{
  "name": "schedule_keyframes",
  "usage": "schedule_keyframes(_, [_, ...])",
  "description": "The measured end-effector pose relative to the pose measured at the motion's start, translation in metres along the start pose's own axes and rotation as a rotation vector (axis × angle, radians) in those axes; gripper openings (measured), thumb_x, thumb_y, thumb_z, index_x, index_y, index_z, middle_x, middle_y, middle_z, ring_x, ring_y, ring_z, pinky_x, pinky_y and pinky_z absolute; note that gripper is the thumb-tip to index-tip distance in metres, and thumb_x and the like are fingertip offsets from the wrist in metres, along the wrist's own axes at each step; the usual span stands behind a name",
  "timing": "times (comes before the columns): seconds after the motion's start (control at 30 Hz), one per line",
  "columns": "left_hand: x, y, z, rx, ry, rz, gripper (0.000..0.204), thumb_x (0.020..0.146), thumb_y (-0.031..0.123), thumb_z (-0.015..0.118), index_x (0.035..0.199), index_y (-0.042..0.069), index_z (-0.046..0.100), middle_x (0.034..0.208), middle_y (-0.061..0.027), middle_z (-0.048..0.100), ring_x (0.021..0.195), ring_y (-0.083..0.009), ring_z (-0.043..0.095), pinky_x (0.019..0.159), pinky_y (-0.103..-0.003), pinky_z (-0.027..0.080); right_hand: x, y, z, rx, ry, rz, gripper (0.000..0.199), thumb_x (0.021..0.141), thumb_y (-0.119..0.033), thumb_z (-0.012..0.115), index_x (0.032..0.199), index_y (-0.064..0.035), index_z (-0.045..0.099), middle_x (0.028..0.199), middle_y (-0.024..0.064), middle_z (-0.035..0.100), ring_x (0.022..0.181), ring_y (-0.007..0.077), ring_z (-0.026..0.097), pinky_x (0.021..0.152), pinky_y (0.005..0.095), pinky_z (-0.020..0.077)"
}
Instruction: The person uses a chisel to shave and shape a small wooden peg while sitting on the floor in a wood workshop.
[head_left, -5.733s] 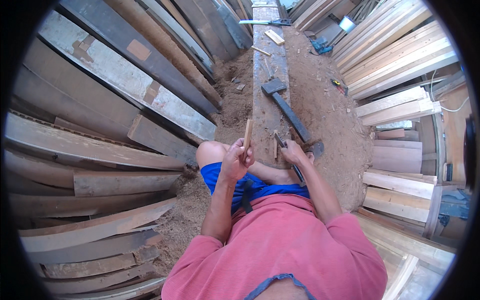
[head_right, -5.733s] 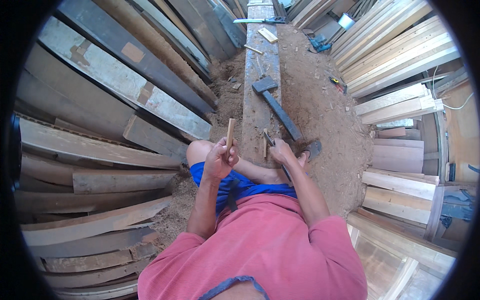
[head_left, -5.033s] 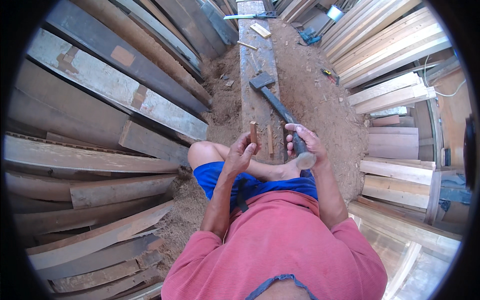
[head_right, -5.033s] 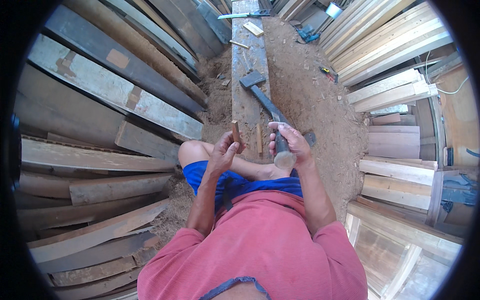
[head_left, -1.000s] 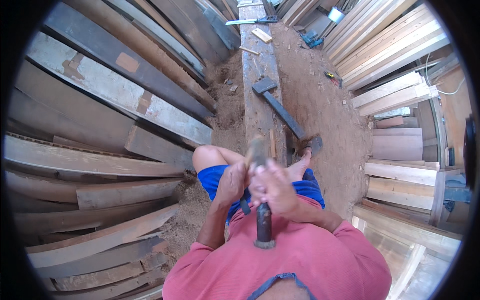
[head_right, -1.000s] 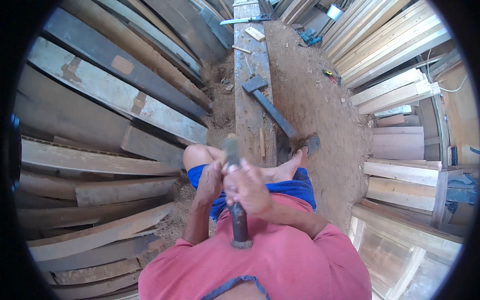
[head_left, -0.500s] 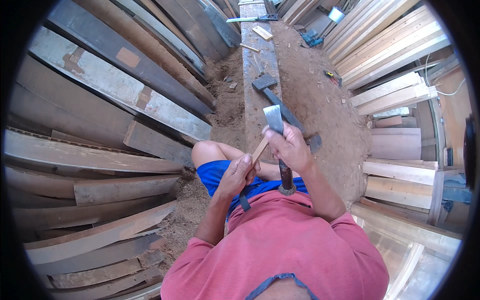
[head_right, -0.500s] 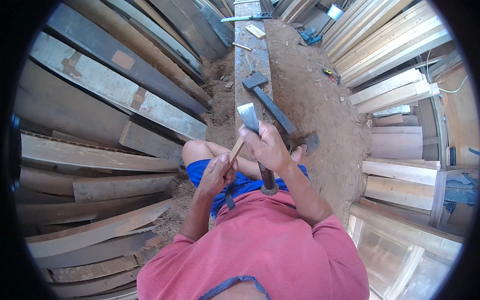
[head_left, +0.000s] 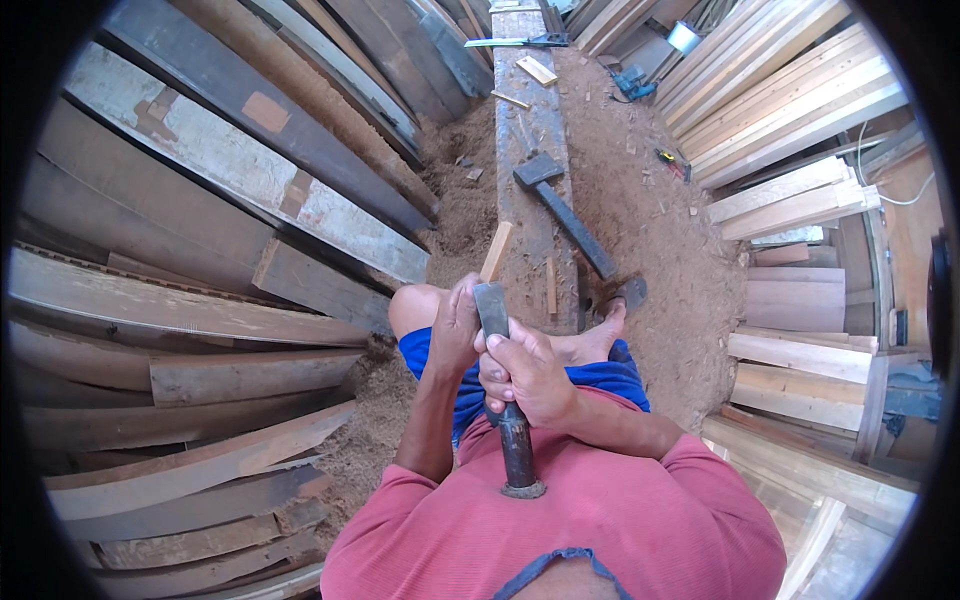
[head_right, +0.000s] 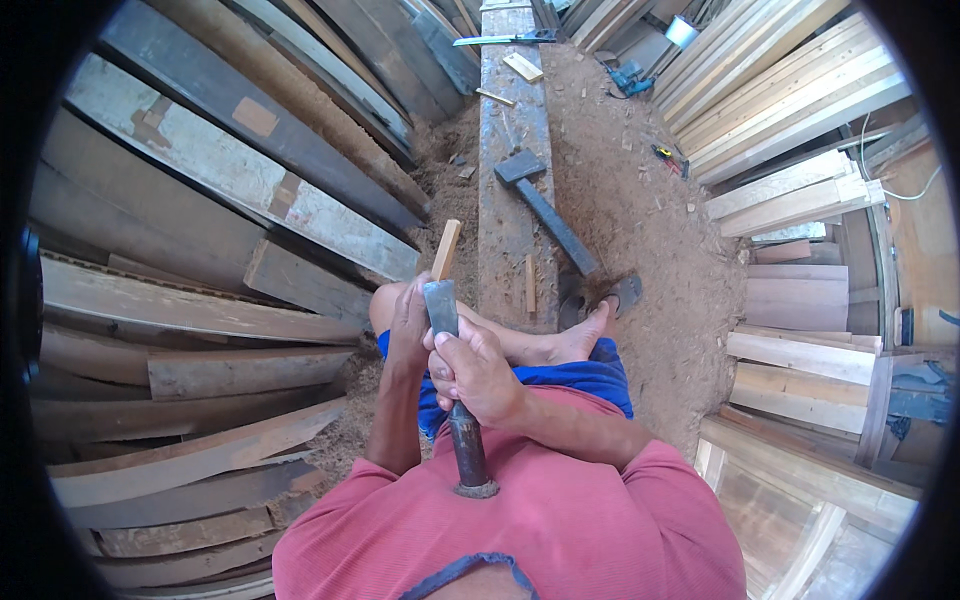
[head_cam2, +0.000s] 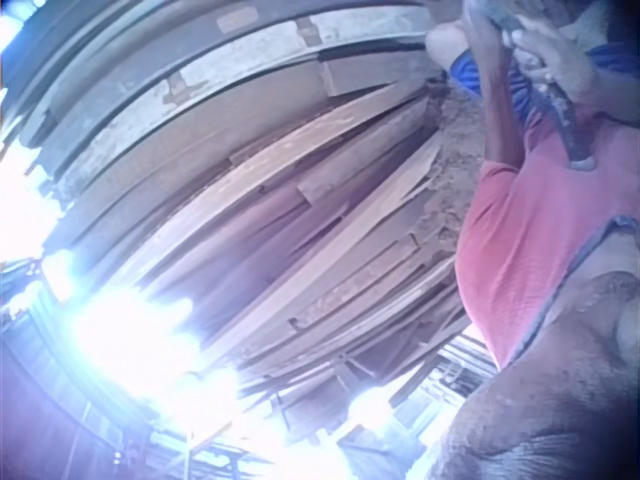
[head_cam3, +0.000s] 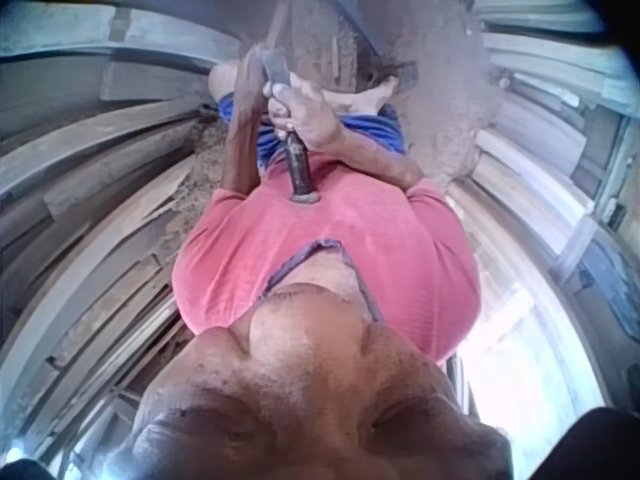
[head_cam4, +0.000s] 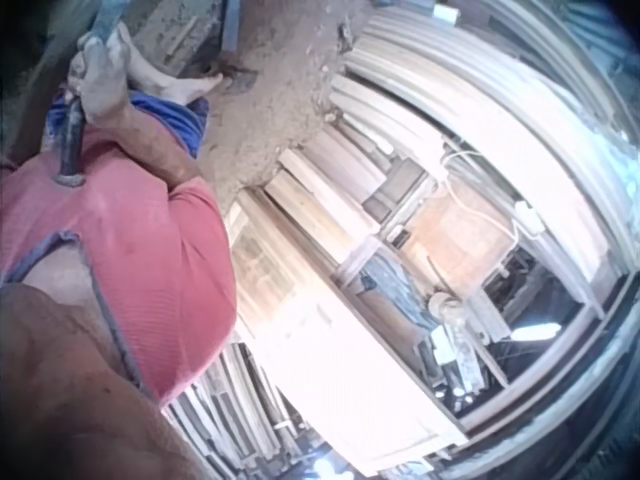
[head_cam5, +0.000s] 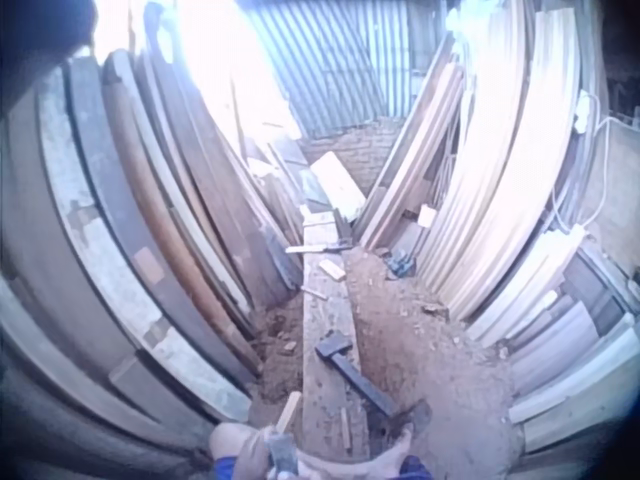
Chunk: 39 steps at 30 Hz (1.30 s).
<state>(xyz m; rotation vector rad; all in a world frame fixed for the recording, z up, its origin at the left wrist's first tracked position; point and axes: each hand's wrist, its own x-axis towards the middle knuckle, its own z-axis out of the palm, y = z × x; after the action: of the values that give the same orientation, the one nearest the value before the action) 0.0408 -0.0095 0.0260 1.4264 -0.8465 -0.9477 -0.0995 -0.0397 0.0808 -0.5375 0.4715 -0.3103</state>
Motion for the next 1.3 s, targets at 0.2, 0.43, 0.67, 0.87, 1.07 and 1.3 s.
schedule_keyframes(0.2, [-0.046,-0.030,-0.007,0.751,-0.109,0.478,0.041,0.105,0.030,0.031,0.083,0.004,0.052,0.066,-0.0020,0.046,0.061,-0.0129,0.045,0.057,-0.032,0.039,-0.024,-0.023,0.002,0.000,0.084,-0.219,0.014,0.100,-0.021,0.043,0.103,-0.0073,0.046,0.064,-0.0021,0.038,0.047,0.0062,0.037,0.046,0.0261,0.0411])
schedule_keyframes(0.43, [-0.070,-0.035,0.000,-0.297,0.008,-0.267,0.034,0.104,0.031,0.040,0.084,0.007,0.052,0.062,0.0030,0.043,0.056,-0.0032,0.040,0.049,-0.020,0.031,-0.006,-0.054,-0.048,-0.303,0.243,-0.320,0.017,0.098,-0.020,0.049,0.103,-0.0036,0.048,0.060,-0.0021,0.043,0.047,0.0054,0.042,0.042,0.0229,0.0402])
schedule_keyframes(0.67, [-0.032,-0.022,0.014,-0.358,-0.169,-0.132,0.041,0.103,0.041,0.037,0.092,0.005,0.053,0.060,0.0010,0.043,0.051,-0.0065,0.038,0.048,-0.021,0.032,0.038,-0.051,-0.063,-0.638,0.155,-0.337,0.016,0.096,-0.016,0.055,0.106,-0.0051,0.051,0.063,-0.0043,0.047,0.049,0.0029,0.043,0.044,0.0228,0.0383])
schedule_keyframes(0.87, [-0.022,-0.030,0.014,-0.733,-0.266,-0.406,0.043,0.103,0.043,0.037,0.093,0.005,0.053,0.060,-0.0002,0.046,0.046,-0.0099,0.040,0.044,-0.023,0.034,0.038,-0.042,-0.062,-0.340,0.247,-0.293,0.017,0.099,-0.020,0.049,0.108,-0.0050,0.050,0.068,-0.0016,0.049,0.052,0.0046,0.045,0.045,0.0234,0.0420])
schedule_keyframes(1.07, [0.015,-0.033,0.010,-0.623,-0.012,-0.304,0.033,0.103,0.038,0.039,0.088,0.012,0.053,0.063,0.0040,0.047,0.050,-0.0058,0.040,0.045,-0.024,0.034,0.021,-0.003,-0.022,0.090,0.080,0.013,0.015,0.100,-0.021,0.043,0.108,-0.0086,0.047,0.072,-0.0012,0.045,0.054,0.0070,0.044,0.051,0.0276,0.0455])
schedule_keyframes(1.3, [-0.017,0.004,0.001,0.004,0.002,0.064,0.037,0.105,0.031,0.035,0.082,0.007,0.050,0.068,0.0041,0.044,0.061,-0.0063,0.041,0.054,-0.026,0.035,-0.003,-0.005,0.001,0.051,0.052,0.003,0.015,0.101,-0.023,0.042,0.101,-0.0080,0.045,0.064,-0.0024,0.041,0.048,0.0059,0.040,0.045,0.0249,0.0422])
